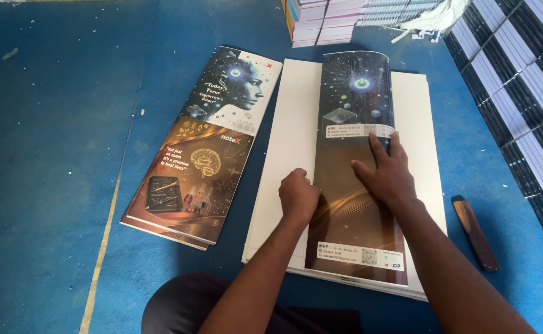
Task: The person is binding books by placing a cover sheet over a stack of pages, folding it over, and pressing the spine with a wooden tool. They repeat this process for multiple books, stacking the finished ones to the left.
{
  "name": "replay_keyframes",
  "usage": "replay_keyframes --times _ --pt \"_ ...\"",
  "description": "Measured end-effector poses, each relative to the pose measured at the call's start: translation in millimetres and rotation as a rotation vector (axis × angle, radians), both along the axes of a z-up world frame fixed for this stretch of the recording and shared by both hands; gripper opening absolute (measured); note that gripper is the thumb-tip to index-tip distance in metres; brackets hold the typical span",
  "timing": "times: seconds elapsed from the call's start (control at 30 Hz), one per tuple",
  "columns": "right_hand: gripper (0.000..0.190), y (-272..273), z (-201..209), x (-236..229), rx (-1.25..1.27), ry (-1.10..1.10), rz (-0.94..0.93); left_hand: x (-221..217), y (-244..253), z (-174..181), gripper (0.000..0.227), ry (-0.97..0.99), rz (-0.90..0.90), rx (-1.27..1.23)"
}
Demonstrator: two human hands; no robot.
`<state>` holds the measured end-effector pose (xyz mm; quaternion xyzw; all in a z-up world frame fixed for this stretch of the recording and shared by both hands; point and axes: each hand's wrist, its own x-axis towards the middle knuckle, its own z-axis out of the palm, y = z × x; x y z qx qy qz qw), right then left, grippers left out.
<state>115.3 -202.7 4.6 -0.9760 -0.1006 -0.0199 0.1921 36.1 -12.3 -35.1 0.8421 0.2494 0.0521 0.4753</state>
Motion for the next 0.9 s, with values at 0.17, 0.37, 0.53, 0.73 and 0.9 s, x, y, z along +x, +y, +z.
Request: replay_keyframes --times 0.17,0.37,0.53,0.73,0.9 --pt "0.085 1.2 -3.5 -0.5 -0.066 0.003 -0.003 1.4 -0.3 -5.6 0.042 -0.032 -0.034 0.073" --pt "0.085 3.9 -4.2 -0.9 -0.125 0.018 -0.015 0.9 -0.8 -7.7 0.039 -0.042 -0.026 0.076" --pt "0.085 4.0 -5.5 -2.5 -0.162 0.012 -0.011 -1.8 -2.5 -5.9 0.041 -0.051 -0.014 0.053" --pt "0.086 5.2 -9.9 -0.5 -0.206 -0.008 0.005 -3.6 -3.1 -2.5 0.039 -0.063 -0.023 0.082" --pt "0.086 6.1 -11.7 0.2 -0.244 0.003 0.005 -5.7 -2.7 1.3 0.039 -0.072 -0.021 0.078"
